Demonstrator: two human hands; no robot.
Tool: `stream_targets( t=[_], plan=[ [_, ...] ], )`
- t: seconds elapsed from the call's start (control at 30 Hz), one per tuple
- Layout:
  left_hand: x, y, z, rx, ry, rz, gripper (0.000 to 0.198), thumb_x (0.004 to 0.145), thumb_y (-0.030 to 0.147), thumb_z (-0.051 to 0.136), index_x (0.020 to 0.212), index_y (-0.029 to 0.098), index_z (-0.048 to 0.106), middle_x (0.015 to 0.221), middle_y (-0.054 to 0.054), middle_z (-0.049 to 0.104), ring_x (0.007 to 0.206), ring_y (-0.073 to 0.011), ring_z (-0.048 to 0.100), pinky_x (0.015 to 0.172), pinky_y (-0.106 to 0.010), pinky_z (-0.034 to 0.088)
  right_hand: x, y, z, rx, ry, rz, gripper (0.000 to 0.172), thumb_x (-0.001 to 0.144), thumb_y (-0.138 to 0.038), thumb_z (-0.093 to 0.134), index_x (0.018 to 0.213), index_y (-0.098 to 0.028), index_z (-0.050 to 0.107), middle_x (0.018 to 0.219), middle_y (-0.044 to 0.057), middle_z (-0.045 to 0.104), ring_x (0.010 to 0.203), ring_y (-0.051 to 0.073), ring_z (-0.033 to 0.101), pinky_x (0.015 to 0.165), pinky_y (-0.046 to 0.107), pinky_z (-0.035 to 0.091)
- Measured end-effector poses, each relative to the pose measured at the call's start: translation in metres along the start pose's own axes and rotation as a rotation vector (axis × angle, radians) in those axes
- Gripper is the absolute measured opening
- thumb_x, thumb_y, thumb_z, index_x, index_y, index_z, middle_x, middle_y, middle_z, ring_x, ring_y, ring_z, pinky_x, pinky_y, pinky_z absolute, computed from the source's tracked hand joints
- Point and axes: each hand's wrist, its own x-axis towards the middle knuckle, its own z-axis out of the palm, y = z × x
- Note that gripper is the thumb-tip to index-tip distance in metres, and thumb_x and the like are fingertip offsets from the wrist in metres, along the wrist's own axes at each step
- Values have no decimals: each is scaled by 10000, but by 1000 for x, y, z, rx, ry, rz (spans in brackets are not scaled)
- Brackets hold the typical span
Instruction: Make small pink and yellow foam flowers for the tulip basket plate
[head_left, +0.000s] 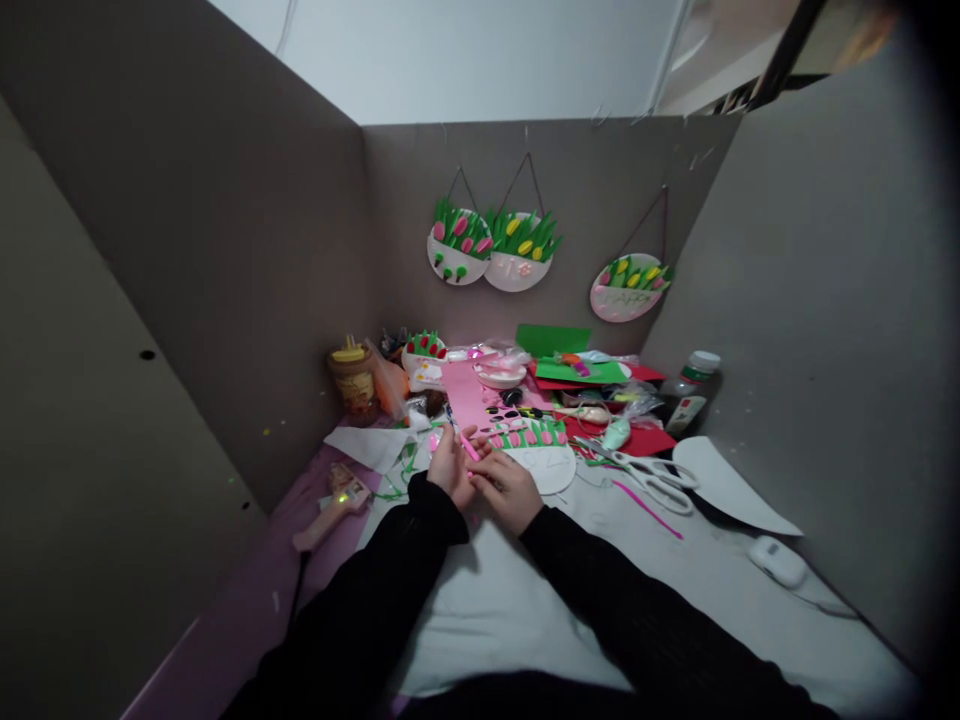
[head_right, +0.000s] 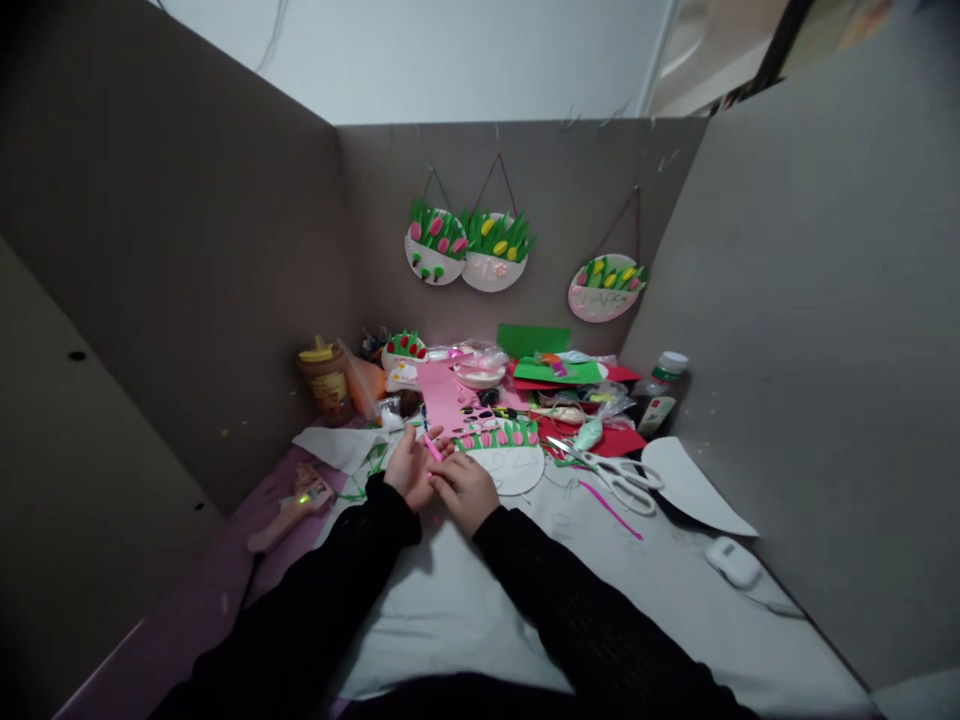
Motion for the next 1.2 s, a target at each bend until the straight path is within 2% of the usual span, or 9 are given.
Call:
stream_targets(
  t=[0.13,0.23,0.33,0.43,0.5,0.57,0.8,0.93,1.2],
  plan=[
    [3,2,-3,20,77,61,326,845,447,406,886,135,494,716,-45,522,640,-132,550,602,-265,456,0,1,-1,69,-8,12,143,809,-218,547,882,-205,669,807,44,603,739,151,560,675,279,484],
    [1,10,-8,132,132,170,274,788,412,529,826,141,519,639,2,484,556,-88,489,575,-224,417,-6,3,-7,58,-43,-13,142,824,-241,536,867,-195,663,755,40,595,665,137,541,629,268,476],
    [-9,19,-17,506,145,328,264,688,394,639,730,156,531,576,40,432,496,-68,401,537,-207,362,-17,6,-13,-23,-141,-73,150,835,-254,521,855,-193,656,720,36,591,675,144,542,653,280,471],
    [-26,24,-28,1117,60,470,204,597,309,708,681,174,581,523,53,393,497,-83,352,512,-205,290,-26,9,-17,-120,-275,-124,151,838,-256,517,835,-190,653,734,43,596,724,160,543,688,298,462],
    [-37,22,-37,1327,62,572,220,554,232,722,752,208,629,539,49,425,522,-102,363,531,-215,281,-29,11,-17,-165,-338,-131,141,831,-254,530,822,-190,656,743,45,598,743,167,541,694,300,457],
    [-42,19,-46,1423,49,607,243,524,171,722,750,228,654,571,30,480,540,-119,379,550,-229,281,-30,12,-15,-197,-373,-126,129,823,-251,544,816,-194,659,744,43,599,749,168,539,693,298,454],
    [-37,7,-65,1565,-62,459,123,474,167,748,529,237,663,554,-6,505,513,-132,400,538,-241,288,-28,14,-11,-244,-390,-109,101,806,-248,577,784,-196,662,729,34,586,731,158,529,682,288,444],
    [-37,6,-63,1440,-63,404,160,440,156,768,509,241,652,545,-2,488,513,-132,388,549,-241,289,-29,14,-10,-255,-400,-111,102,808,-257,582,783,-201,663,729,34,584,738,159,528,682,287,440],
    [-38,5,-57,1371,-71,378,174,426,161,778,479,236,630,518,0,468,504,-131,366,537,-234,268,-28,13,-12,-216,-404,-102,132,822,-241,545,835,-215,675,739,35,580,743,161,527,691,291,443]
  ],
)
